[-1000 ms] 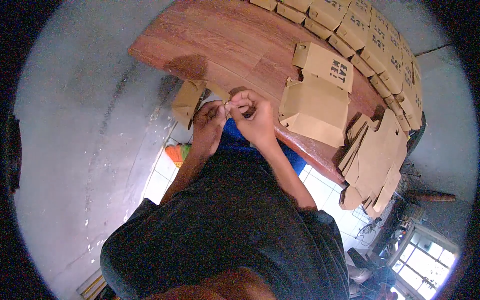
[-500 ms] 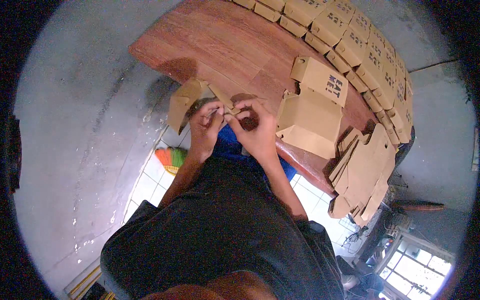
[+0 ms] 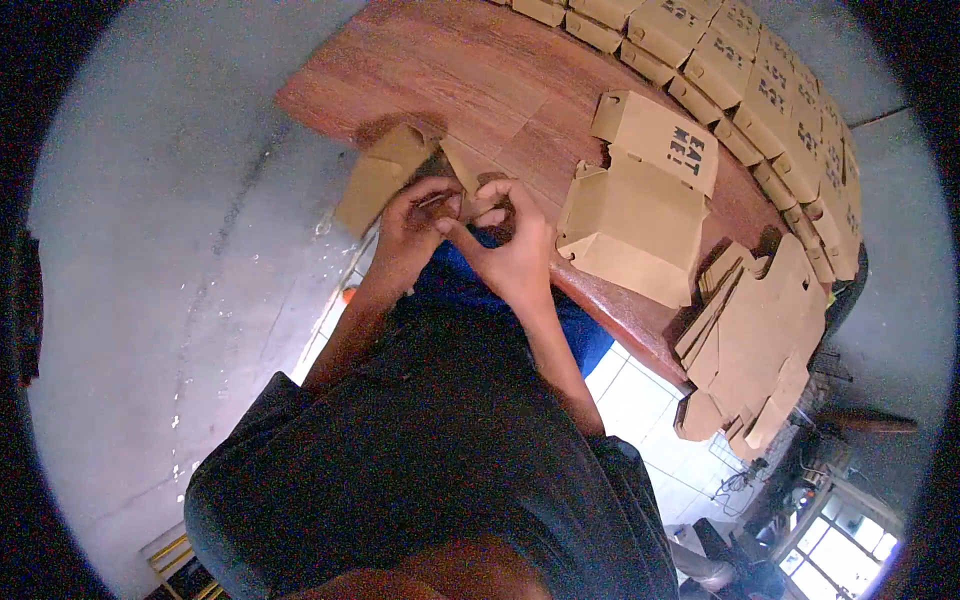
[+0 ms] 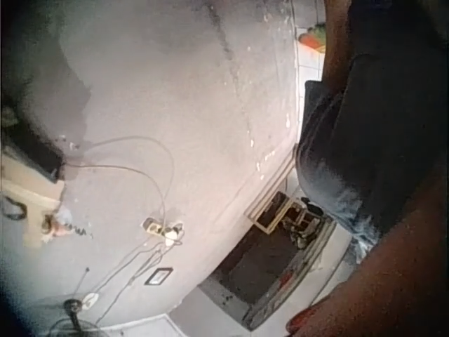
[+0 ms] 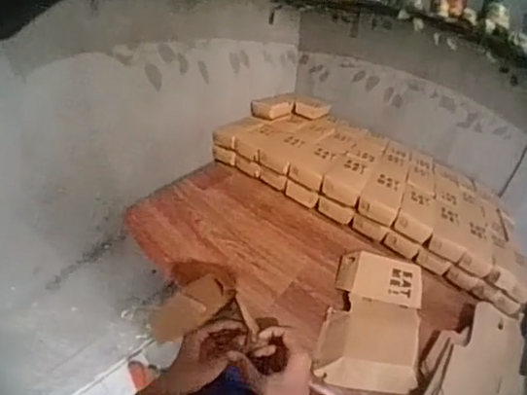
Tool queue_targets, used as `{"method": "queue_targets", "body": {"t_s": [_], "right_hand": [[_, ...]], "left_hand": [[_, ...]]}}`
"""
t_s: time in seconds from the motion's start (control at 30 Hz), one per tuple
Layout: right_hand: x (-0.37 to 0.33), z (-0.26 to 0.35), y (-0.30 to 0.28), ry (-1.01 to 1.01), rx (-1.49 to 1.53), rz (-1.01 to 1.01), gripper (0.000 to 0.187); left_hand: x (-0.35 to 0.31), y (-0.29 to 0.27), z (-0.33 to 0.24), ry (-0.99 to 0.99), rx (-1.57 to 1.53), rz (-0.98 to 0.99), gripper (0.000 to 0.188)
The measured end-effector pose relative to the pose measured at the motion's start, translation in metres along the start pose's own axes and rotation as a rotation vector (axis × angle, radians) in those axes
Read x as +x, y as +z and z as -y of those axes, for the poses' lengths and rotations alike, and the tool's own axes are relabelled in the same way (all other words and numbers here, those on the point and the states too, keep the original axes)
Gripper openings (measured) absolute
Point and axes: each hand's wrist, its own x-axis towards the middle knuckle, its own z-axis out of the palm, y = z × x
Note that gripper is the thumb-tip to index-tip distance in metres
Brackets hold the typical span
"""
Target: Assembling cardboard boxes by folding their tabs and stacking them onto a table.
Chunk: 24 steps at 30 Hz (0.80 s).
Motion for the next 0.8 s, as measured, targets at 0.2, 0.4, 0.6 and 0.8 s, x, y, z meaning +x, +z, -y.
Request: {"method": "queue_targets", "body": {"t_s": [0.2,0.4,0.6,0.8], "right_hand": [[0.004,0.014,-0.008,-0.230,-0.059,-0.090,0.035],[0.011,0.034,-0.028,-0.268,-0.092,-0.055,0.033],[0.019,0.044,-0.033,-0.156,-0.014,-0.105,0.028],[0.023,0.041,-0.014,-0.196,-0.220,-0.242,0.022]], "left_hand": [[0.015,-0.001,-0.032,-0.115,0.111,0.047,0.019],[0.027,0.011,-0.045,-0.027,0.141,0.124,0.017],[0.035,0.019,-0.055,-0.018,0.257,0.134,0.017],[0.050,0.025,-0.038,-0.036,0.167,0.124,0.014]]}}
